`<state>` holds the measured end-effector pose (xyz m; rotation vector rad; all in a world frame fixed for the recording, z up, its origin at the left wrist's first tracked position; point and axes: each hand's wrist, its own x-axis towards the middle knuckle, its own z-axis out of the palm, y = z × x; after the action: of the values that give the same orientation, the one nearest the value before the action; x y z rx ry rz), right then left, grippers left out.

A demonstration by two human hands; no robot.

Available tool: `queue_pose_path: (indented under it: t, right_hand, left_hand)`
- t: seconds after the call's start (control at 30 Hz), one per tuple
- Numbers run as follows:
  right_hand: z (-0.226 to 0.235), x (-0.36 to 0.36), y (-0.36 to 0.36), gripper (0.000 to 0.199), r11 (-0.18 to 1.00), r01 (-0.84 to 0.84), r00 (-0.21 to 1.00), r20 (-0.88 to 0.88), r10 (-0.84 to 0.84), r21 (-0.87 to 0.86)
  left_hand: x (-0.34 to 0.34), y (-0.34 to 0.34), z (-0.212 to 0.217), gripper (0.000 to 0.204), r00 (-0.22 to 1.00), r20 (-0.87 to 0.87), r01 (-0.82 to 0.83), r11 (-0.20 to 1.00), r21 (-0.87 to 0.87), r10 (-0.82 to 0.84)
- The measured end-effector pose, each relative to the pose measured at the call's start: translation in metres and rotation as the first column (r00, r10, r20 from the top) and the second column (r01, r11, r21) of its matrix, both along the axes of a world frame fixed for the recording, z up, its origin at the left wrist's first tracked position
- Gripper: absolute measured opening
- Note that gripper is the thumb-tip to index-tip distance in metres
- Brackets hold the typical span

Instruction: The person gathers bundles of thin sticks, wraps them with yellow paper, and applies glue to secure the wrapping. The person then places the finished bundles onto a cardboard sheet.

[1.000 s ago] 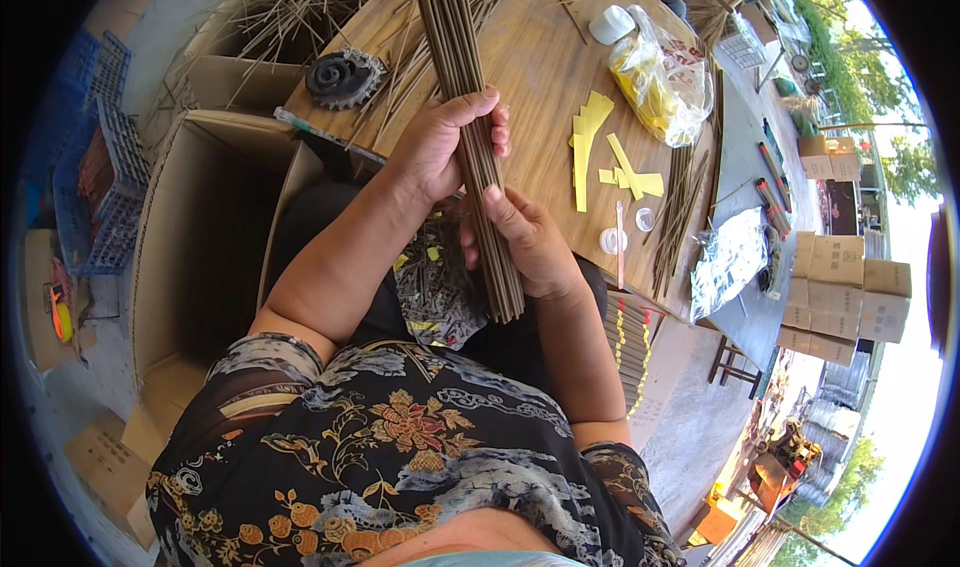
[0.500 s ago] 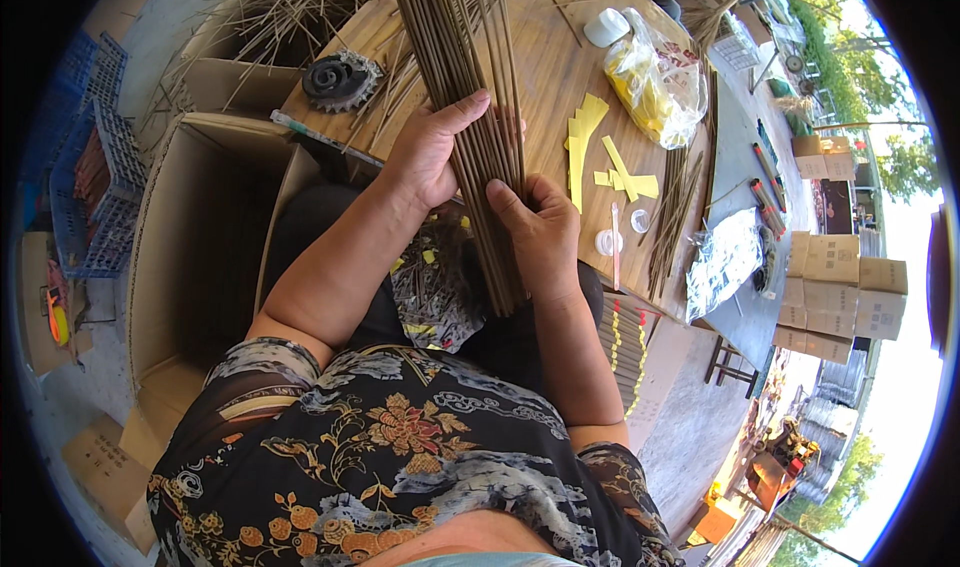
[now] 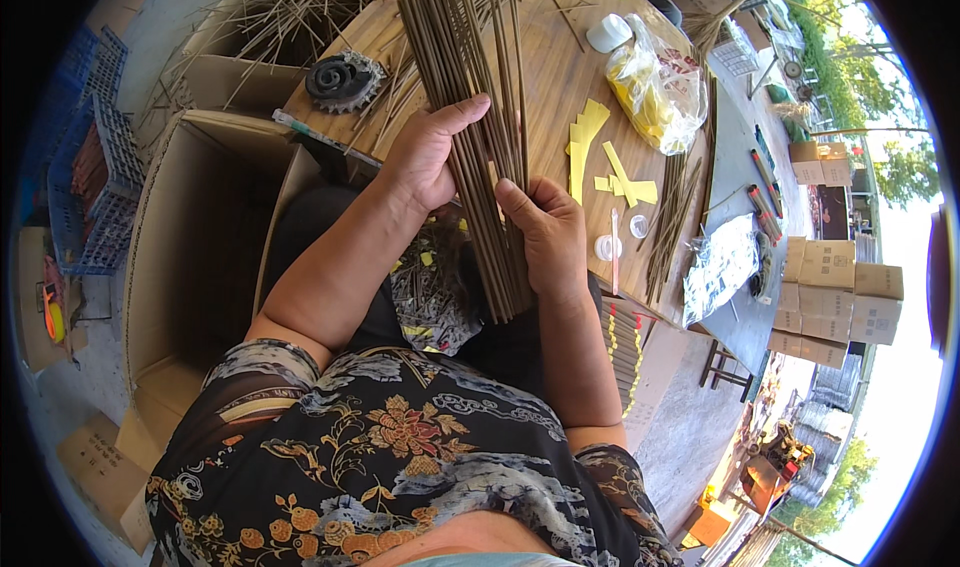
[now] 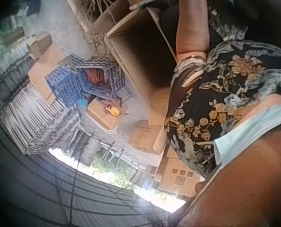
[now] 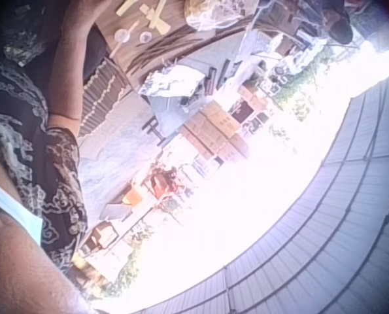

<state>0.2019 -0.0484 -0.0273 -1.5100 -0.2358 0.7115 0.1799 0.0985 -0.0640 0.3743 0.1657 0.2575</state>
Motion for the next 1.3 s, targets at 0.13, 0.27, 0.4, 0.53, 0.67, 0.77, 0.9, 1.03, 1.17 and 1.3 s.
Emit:
queue_pose_path:
  t: [0.13,0.27,0.4,0.53,0.67,0.77,0.9,1.03,1.17,1.3]
  right_hand:
    - [-0.001,0.002,-0.001,0.019,1.000,0.011,0.999,0.052,-0.011,-0.006]
    - [-0.003,0.011,-0.002,0.018,0.999,0.022,0.990,0.140,-0.015,-0.046]
    - [0.000,0.031,0.003,0.020,0.999,0.017,0.999,0.050,-0.019,0.052]
    - [-0.020,0.046,0.025,0.021,0.995,0.007,0.996,-0.085,0.002,0.100]
    - [-0.026,0.030,0.037,0.026,0.989,-0.119,0.987,-0.094,0.126,0.083]
    - [-0.022,0.020,0.037,0.031,0.973,-0.199,0.978,-0.035,0.205,0.118]
    - [-0.015,0.018,0.038,0.027,0.974,-0.221,0.975,-0.002,0.222,0.056]
    - [-0.012,0.028,0.033,0.020,0.966,-0.250,0.968,-0.023,0.249,-0.063]
    - [-0.013,0.022,0.029,0.018,0.950,-0.312,0.950,0.005,0.312,-0.031]
    - [-0.024,0.024,0.029,0.015,0.965,-0.239,0.966,0.079,0.248,-0.106]
  left_hand:
    - [0.002,0.004,-0.009,0.021,1.000,-0.026,-0.013,1.000,0.005,0.013]
    - [-0.001,0.009,-0.003,0.020,0.992,-0.120,-0.027,0.999,0.030,0.030]
    - [-0.007,0.030,-0.003,0.016,0.994,-0.077,-0.082,0.996,0.032,0.084]
    - [-0.003,0.034,0.001,0.011,0.980,-0.148,-0.133,0.991,-0.010,0.130]
    - [0.002,0.039,-0.001,0.013,0.965,-0.227,-0.154,0.985,-0.077,0.133]
    - [0.002,0.041,-0.004,0.013,0.971,-0.217,-0.126,0.985,-0.120,0.098]
    - [-0.001,0.039,-0.002,0.012,0.975,-0.200,-0.125,0.984,-0.127,0.098]
    - [0.000,0.043,-0.004,0.011,0.970,-0.233,-0.119,0.969,-0.218,0.067]
    - [0.000,0.041,-0.001,0.010,0.969,-0.231,-0.129,0.972,-0.195,0.082]
    - [-0.003,0.037,0.006,0.014,0.961,-0.239,-0.151,0.988,-0.025,0.141]
